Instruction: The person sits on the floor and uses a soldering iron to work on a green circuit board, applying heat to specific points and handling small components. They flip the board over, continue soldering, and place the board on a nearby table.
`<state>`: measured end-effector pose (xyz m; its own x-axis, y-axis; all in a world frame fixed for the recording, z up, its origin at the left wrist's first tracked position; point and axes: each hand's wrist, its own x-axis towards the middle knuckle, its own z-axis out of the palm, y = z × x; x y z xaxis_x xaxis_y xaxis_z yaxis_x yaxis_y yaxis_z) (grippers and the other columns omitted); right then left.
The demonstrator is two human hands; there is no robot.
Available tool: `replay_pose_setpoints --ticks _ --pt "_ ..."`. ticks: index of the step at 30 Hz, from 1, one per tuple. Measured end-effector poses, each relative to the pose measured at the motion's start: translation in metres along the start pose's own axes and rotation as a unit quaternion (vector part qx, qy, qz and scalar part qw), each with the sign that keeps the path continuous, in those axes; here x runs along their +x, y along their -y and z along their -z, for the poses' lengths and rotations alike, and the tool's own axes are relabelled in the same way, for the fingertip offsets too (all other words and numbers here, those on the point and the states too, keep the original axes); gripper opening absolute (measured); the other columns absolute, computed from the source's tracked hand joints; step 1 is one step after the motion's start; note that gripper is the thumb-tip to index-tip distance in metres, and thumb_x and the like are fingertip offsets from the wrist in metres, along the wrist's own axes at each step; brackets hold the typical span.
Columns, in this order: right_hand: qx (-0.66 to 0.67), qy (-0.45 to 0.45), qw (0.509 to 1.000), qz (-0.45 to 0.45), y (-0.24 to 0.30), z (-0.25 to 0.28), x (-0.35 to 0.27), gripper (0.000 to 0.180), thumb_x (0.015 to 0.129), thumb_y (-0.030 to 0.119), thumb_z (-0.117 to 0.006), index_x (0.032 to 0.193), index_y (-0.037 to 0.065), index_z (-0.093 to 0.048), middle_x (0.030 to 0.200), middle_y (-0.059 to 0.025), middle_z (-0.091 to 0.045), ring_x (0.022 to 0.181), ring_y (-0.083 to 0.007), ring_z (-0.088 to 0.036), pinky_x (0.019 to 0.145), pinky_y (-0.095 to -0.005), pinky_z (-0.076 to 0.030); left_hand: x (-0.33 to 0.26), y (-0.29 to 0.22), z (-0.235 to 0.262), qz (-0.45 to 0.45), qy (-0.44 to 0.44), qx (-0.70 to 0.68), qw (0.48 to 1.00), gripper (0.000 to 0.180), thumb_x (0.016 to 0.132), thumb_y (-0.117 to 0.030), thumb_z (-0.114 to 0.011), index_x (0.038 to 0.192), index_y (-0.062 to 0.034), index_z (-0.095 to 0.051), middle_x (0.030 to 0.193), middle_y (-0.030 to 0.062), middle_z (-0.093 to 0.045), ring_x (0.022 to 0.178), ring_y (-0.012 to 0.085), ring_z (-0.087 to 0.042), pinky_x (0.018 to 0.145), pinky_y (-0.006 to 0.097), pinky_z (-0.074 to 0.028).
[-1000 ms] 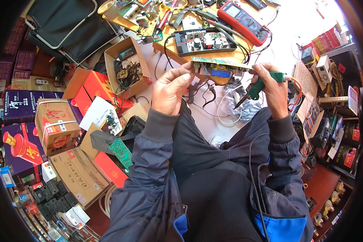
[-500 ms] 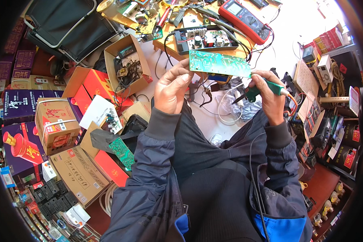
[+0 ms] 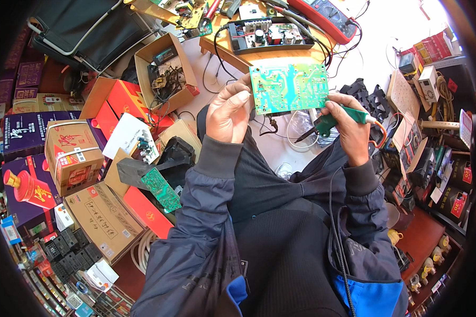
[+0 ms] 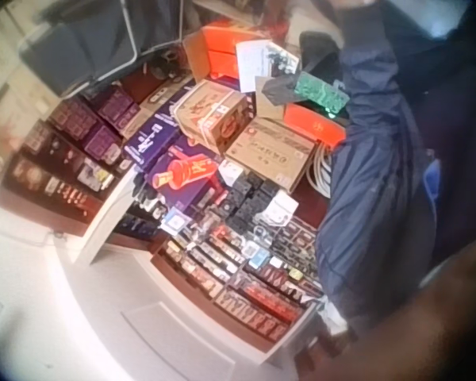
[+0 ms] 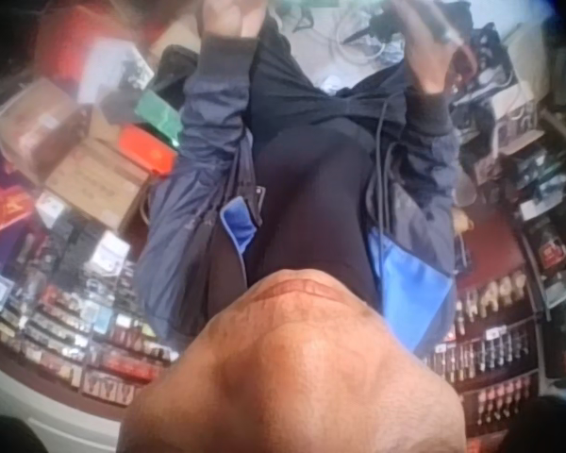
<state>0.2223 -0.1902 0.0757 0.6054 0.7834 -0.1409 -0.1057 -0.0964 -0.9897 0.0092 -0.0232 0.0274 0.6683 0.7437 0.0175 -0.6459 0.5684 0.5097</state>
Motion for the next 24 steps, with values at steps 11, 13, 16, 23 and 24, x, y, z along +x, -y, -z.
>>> replay_pose_setpoints --ticks 11,13,16,23,24 --pt "-0.05 -0.031 0.998 -0.023 0.007 -0.004 0.001 0.024 0.096 0.013 -0.067 0.112 -0.004 -0.065 0.089 -0.0085 -0.074 0.07 -0.0076 -0.065 0.053 -0.0177 -0.041 0.006 -0.002 -0.006 -0.004 -0.017 -0.014 1.0 0.015 0.09 0.004 -0.061 0.103 0.0043 -0.069 0.132 0.0189 -0.062 0.125 0.0274 -0.057 0.112 0.041 -0.04" --pt "-0.041 -0.032 0.998 -0.023 0.006 -0.004 0.001 0.024 0.096 0.013 -0.066 0.112 -0.004 -0.065 0.089 -0.0084 -0.074 0.07 -0.0076 -0.065 0.053 -0.0176 -0.041 0.006 -0.001 -0.006 -0.004 -0.024 -0.013 1.0 0.016 0.09 0.005 -0.06 0.102 0.0038 -0.07 0.134 0.019 -0.061 0.126 0.0287 -0.057 0.112 0.043 -0.04" --pt "-0.033 -0.036 0.999 -0.018 0.006 -0.006 0.002 0.024 0.094 0.014 -0.069 0.109 -0.004 -0.066 0.088 -0.0091 -0.075 0.066 -0.007 -0.064 0.052 -0.0181 -0.041 0.006 -0.001 -0.006 -0.001 -0.029 -0.018 0.999 0.015 0.09 0.005 -0.06 0.102 0.0037 -0.07 0.133 0.0187 -0.061 0.125 0.0282 -0.057 0.112 0.042 -0.04" --pt "-0.031 -0.039 0.999 -0.001 0.009 -0.01 0.009 0.024 0.093 0.013 -0.071 0.11 -0.002 -0.068 0.087 -0.0074 -0.075 0.065 -0.0054 -0.063 0.052 -0.0174 -0.042 0.02 -0.004 -0.008 -0.001 -0.034 -0.012 0.999 0.012 0.089 0.004 -0.062 0.099 0.0044 -0.069 0.128 0.017 -0.063 0.121 0.0257 -0.059 0.11 0.04 -0.041" --pt "-0.054 -0.048 0.997 -0.003 0.009 -0.01 0.011 0.024 0.092 0.013 -0.071 0.111 -0.002 -0.068 0.088 -0.0075 -0.075 0.066 -0.0058 -0.064 0.052 -0.0175 -0.042 0.021 -0.003 -0.008 -0.006 -0.031 -0.007 0.999 0.012 0.089 0.004 -0.063 0.099 0.0045 -0.069 0.128 0.0168 -0.063 0.12 0.0253 -0.059 0.11 0.039 -0.042"
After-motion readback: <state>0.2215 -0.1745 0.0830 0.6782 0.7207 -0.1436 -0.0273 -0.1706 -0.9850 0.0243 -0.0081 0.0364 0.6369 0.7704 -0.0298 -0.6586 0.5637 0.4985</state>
